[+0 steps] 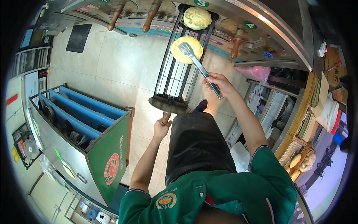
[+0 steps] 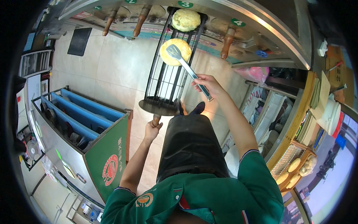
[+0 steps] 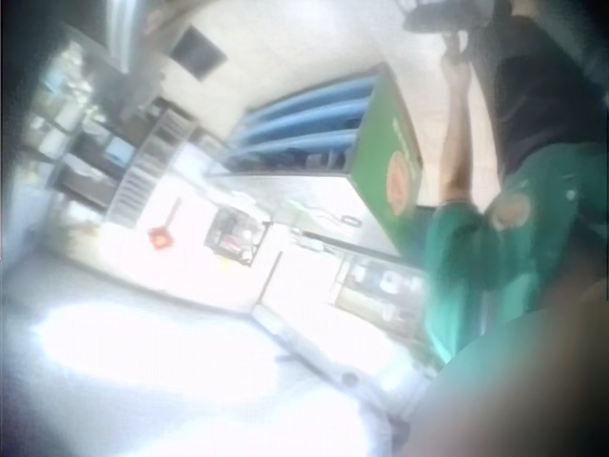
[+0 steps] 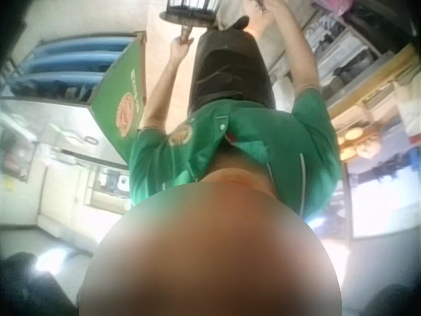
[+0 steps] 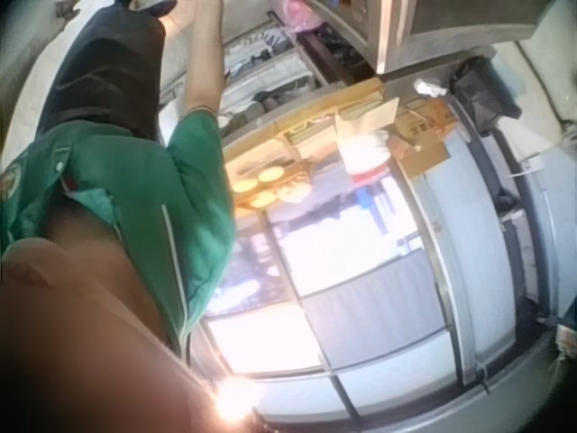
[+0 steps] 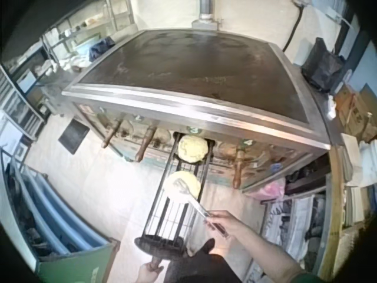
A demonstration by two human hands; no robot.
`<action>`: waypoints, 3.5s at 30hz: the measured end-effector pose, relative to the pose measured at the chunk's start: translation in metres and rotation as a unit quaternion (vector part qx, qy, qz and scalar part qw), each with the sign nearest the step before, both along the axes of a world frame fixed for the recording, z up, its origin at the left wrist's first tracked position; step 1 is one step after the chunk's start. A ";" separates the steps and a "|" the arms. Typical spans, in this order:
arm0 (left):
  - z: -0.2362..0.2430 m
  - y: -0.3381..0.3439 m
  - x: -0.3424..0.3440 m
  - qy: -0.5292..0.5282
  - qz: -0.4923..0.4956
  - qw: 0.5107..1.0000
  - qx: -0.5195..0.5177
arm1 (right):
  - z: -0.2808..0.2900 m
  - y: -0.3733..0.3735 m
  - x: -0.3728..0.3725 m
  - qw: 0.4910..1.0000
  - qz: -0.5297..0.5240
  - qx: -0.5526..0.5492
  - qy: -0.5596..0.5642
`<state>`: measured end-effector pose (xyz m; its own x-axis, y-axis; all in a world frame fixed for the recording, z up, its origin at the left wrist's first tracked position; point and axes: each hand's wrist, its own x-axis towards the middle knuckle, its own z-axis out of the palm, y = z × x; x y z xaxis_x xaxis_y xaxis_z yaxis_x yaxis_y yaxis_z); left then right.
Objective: The person removes baked buns from an oven using a peel and tongs, then moves to a stainless steel counter to shape small dough pieces into round buns by hand and places them on a tray. The person also retrieves a tray from a rack and pours water from a large bottle onto the counter.
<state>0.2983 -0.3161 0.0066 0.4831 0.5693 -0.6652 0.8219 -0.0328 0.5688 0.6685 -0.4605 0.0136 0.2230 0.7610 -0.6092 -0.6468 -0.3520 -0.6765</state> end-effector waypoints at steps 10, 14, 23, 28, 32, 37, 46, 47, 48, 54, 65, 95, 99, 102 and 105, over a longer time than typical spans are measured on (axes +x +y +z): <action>-0.031 -0.039 -0.111 -0.030 0.039 0.999 0.004 | 0.063 0.003 0.040 0.687 -0.040 -0.126 -0.714; -0.033 -0.034 -0.114 0.053 -0.005 0.999 0.003 | 0.066 0.009 0.070 0.536 -0.046 -0.125 -0.834; -0.023 -0.017 -0.092 -0.034 0.028 0.994 0.099 | 0.053 0.029 0.085 0.466 -0.015 -0.164 -0.869; -0.022 -0.027 -0.140 0.038 0.004 0.996 0.079 | 0.049 0.027 0.079 0.453 -0.032 -0.140 -0.880; -0.041 -0.030 -0.150 -0.073 0.011 0.987 0.142 | 0.041 0.032 0.082 0.425 -0.037 -0.197 -0.882; -0.048 -0.038 -0.168 -0.026 0.008 0.992 0.122 | 0.024 0.058 0.101 0.416 -0.054 -0.198 -0.886; -0.034 -0.055 -0.206 -0.028 -0.007 0.990 0.135 | 0.005 0.051 0.090 0.415 -0.049 -0.215 -0.883; -0.035 -0.054 -0.204 -0.017 -0.002 0.991 0.130 | 0.009 0.025 0.073 0.539 -0.044 -0.245 -0.805; -0.037 -0.054 -0.202 0.010 0.000 0.994 0.108 | 0.013 -0.002 0.054 0.641 -0.046 -0.239 -0.728; -0.040 -0.051 -0.194 -0.011 -0.021 0.991 0.131 | 0.007 -0.060 -0.007 0.997 -0.012 -0.075 -0.023; -0.033 -0.032 -0.179 0.013 -0.034 0.993 0.109 | 0.024 0.031 0.050 0.806 0.007 -0.180 -0.564; 0.008 -0.008 -0.058 0.016 0.010 1.000 0.002 | 0.040 0.002 0.005 0.518 0.102 -0.099 -0.843; 0.019 0.000 -0.021 -0.024 -0.005 1.000 0.008 | 0.037 -0.038 0.005 0.597 0.070 -0.120 -0.790; 0.024 0.006 0.004 -0.029 -0.023 0.999 -0.012 | 0.046 -0.099 -0.033 0.906 0.005 -0.200 -0.374; 0.020 0.012 0.024 -0.074 -0.016 0.997 -0.012 | 0.045 -0.115 -0.058 0.995 0.069 -0.073 0.030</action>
